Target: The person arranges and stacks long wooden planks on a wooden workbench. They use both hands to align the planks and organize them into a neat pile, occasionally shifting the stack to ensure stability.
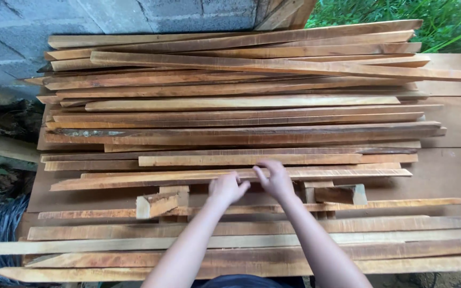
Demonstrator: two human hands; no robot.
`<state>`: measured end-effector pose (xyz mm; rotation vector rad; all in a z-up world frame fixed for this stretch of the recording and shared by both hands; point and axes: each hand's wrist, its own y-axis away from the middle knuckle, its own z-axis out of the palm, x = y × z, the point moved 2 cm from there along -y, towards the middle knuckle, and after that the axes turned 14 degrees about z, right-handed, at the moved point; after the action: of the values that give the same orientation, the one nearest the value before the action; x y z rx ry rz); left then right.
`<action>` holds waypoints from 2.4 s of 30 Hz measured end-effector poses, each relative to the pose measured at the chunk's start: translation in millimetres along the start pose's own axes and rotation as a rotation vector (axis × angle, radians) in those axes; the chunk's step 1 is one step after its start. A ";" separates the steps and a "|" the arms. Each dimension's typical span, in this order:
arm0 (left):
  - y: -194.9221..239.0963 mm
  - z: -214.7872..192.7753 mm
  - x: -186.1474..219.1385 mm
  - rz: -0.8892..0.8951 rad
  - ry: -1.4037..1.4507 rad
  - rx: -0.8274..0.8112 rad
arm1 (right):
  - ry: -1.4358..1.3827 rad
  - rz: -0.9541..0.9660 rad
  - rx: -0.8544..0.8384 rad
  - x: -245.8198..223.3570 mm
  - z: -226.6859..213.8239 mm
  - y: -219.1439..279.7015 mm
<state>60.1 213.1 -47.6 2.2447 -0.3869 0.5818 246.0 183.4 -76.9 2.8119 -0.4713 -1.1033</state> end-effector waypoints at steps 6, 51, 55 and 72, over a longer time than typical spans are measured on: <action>-84.9 -101.8 -29.0 0.022 -0.294 0.432 | 0.483 -0.176 0.203 -15.6 -10.2 -104.8; -134.8 -138.4 -78.2 0.032 -0.283 0.185 | 0.832 0.105 -0.277 -54.7 -62.6 -183.7; -107.6 -143.0 -61.3 0.053 -0.428 0.137 | 0.865 0.030 -0.240 -28.2 -48.2 -170.9; 15.1 -192.1 16.7 0.320 -0.682 0.415 | 0.624 -0.314 0.141 -93.8 -152.8 -67.8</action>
<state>12.8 345.4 85.4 2.7712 -1.0602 0.0201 301.4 272.1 83.7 3.2010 -0.0478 -0.1701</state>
